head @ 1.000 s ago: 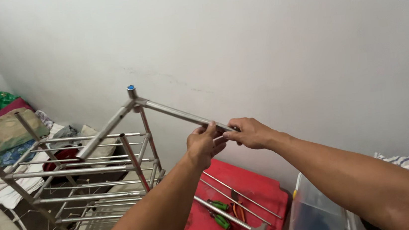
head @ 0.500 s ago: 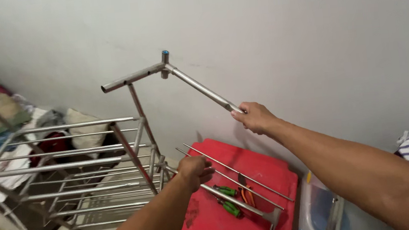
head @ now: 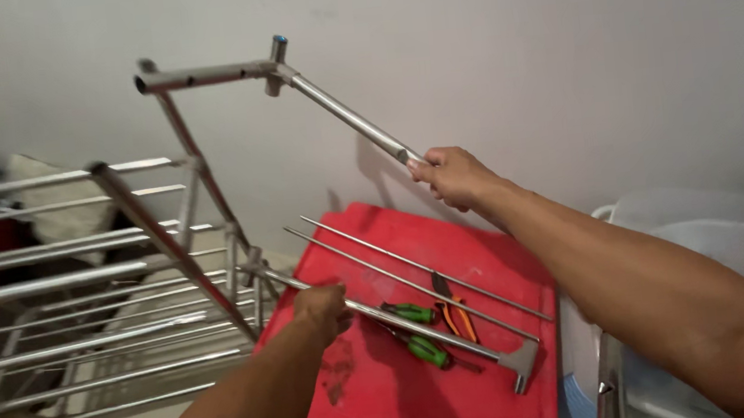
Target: The person assembles a metal drying rack by connecting multiple tubular poles and joints. They insert poles into joints and secure them by hand, gradually building the frame structure.
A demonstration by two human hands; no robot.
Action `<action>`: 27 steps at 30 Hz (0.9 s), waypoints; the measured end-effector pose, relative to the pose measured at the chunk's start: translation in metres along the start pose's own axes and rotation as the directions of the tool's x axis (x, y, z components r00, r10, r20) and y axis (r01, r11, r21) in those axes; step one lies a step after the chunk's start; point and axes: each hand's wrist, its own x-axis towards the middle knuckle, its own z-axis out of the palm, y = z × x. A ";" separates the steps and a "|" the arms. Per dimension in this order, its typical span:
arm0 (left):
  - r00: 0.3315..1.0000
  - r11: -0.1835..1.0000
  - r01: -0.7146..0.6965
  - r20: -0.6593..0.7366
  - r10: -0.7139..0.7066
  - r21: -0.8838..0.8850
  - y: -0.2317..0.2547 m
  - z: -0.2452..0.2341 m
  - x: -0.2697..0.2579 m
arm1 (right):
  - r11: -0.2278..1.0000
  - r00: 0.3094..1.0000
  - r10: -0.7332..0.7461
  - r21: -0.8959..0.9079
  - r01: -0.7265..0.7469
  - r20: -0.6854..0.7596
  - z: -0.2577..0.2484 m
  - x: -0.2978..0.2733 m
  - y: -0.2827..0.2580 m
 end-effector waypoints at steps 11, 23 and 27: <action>0.997 0.990 0.063 -0.045 -0.057 0.129 -0.053 0.021 0.070 | 0.997 0.998 0.058 0.051 -0.056 -0.034 0.044 0.019 0.076; 0.985 0.977 0.175 0.011 -0.175 -0.123 -0.069 0.046 0.105 | 0.993 0.996 0.066 0.107 -0.060 -0.062 0.019 0.004 0.086; 0.994 0.971 0.098 0.077 -0.083 -0.217 -0.045 0.040 0.078 | 0.991 0.995 0.082 0.107 -0.076 -0.057 0.003 -0.008 0.067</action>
